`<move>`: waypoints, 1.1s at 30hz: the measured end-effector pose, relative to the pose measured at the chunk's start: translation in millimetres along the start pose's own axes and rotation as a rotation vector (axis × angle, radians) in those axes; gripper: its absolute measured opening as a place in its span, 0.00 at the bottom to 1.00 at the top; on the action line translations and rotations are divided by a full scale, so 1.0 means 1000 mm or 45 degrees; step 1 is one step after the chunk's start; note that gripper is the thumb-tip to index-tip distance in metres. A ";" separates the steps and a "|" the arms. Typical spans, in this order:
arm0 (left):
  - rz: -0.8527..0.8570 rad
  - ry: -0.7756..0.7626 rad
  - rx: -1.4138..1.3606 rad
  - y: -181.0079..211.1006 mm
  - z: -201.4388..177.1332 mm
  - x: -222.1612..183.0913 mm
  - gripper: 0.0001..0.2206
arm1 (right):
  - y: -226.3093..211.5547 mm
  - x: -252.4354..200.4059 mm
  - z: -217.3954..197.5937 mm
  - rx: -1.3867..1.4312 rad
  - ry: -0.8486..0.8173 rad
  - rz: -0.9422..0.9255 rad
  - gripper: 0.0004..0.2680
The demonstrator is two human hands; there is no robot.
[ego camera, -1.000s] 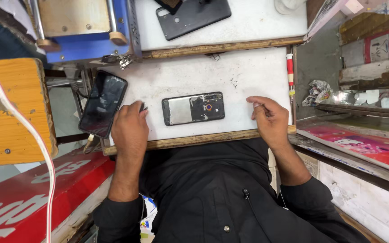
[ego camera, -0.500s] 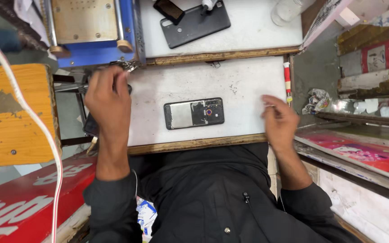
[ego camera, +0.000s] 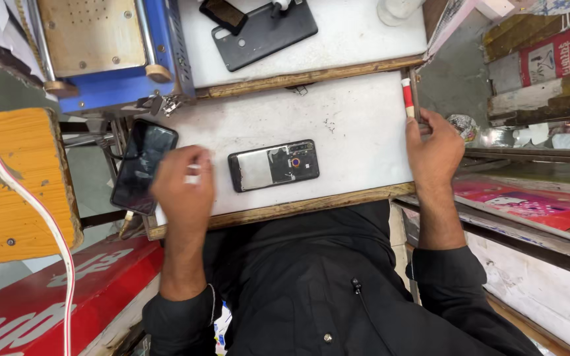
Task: The person disassembles a smartphone, removes the battery and internal components, and applies adhesive to the back cover. They handle the phone, battery, and a small tube of adhesive while working at a cluttered workbench.
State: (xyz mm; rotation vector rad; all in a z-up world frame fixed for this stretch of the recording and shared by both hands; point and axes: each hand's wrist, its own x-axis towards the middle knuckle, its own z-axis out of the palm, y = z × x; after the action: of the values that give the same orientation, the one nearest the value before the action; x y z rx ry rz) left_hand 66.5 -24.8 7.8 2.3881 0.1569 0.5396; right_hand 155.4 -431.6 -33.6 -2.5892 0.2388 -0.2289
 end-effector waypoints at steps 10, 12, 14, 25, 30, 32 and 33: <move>0.358 -0.540 0.166 0.006 0.050 -0.037 0.28 | -0.010 -0.001 -0.003 -0.006 0.078 -0.383 0.12; 0.347 -0.557 0.158 0.002 0.048 -0.042 0.28 | -0.012 -0.002 -0.003 0.022 0.047 -0.291 0.12; 0.350 -0.574 0.176 0.001 0.048 -0.045 0.28 | -0.014 -0.003 -0.004 0.040 0.030 -0.250 0.12; 0.345 -0.581 0.181 -0.004 0.051 -0.049 0.27 | -0.015 0.025 0.012 -0.105 -0.116 -0.353 0.18; 0.331 -0.585 0.183 -0.006 0.050 -0.049 0.27 | -0.024 0.030 0.002 -0.038 -0.160 -0.362 0.13; 0.337 -0.577 0.177 -0.006 0.051 -0.049 0.27 | -0.026 0.030 0.001 0.002 -0.124 -0.413 0.11; 0.339 -0.576 0.175 -0.006 0.050 -0.049 0.27 | -0.026 0.028 0.002 0.007 -0.088 -0.449 0.11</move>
State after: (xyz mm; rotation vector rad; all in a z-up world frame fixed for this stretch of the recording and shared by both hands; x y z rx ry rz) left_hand 43.3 -62.2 -47.5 2.6151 -0.3373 0.0958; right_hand 186.5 -414.6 -18.6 -2.6131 -0.2457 -0.2630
